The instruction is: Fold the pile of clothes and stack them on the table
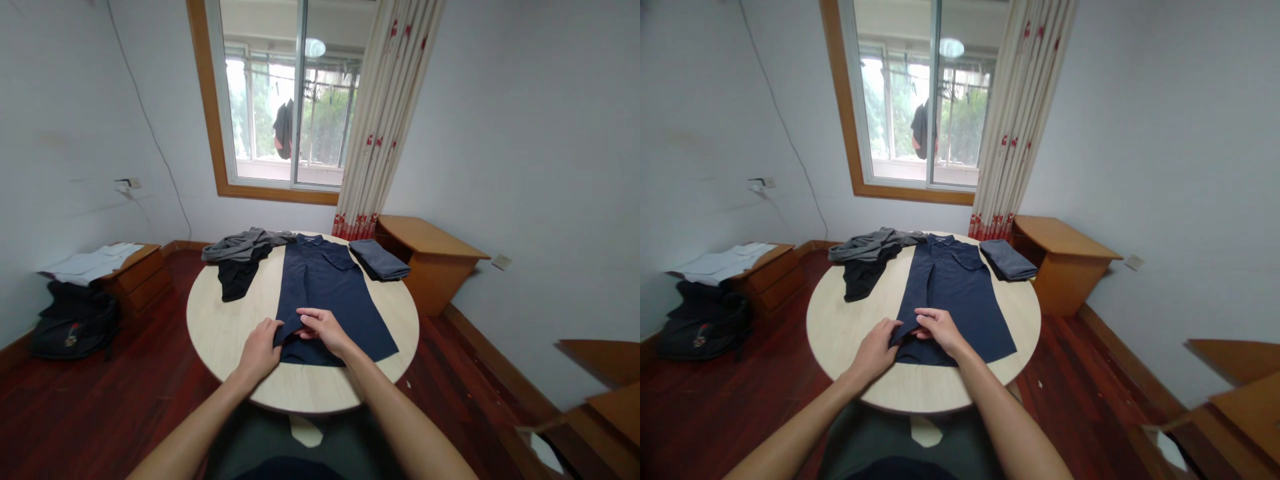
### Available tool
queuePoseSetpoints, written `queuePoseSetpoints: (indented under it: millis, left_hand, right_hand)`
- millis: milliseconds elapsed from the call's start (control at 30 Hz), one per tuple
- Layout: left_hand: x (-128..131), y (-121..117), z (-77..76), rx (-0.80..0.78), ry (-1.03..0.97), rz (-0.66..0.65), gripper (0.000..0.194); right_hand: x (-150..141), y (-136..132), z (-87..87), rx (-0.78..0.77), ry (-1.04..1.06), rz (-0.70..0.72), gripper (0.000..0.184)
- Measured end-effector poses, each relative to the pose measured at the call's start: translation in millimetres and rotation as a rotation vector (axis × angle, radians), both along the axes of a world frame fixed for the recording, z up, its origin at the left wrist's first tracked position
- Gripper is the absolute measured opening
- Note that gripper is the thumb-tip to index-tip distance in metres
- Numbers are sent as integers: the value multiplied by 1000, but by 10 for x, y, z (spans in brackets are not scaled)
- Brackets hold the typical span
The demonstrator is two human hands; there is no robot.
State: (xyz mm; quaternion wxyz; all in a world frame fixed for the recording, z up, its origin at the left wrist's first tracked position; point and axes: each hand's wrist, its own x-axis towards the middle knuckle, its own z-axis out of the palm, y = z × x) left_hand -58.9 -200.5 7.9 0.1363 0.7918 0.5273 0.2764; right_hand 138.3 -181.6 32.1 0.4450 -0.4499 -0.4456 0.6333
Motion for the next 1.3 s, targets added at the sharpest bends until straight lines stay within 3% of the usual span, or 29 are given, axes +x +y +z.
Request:
queuePoseSetpoints:
  millis: [100,200,433,633,800,867,933,1000,1100,1200,1300]
  left_hand:
    - [-78,-45,21,-16,43,9,42]
    - [-141,-100,44,8,33,-13,36]
    - [-239,-172,55,42,44,-137,26]
    - [-288,-158,170,-40,117,-129,21]
    - [-328,-178,255,-134,173,-121,22]
    - [-334,-176,317,-181,213,-112,19]
    - [-296,-132,388,-212,234,-114,13]
    - [-203,-35,422,-164,208,-136,23]
    - [-15,157,304,14,159,-204,36]
    - [86,287,39,51,272,-301,50]
    - [63,322,-114,1,393,-345,58]
  right_hand:
    - [35,-15,-45,-35,-50,-5,28]
    - [57,-17,-128,-52,-137,0,23]
    - [120,10,-244,42,-325,64,21]
    - [172,-12,-172,70,-441,269,13]
    - [171,8,26,40,-616,398,12]
    - [144,42,137,155,-785,329,17]
    - [95,104,230,376,-997,149,21]
    - [38,194,261,602,-1161,15,28]
    - [-11,352,138,756,-1305,80,45]
    - [42,475,-104,696,-1377,240,52]
    - [191,544,-281,645,-1356,267,54]
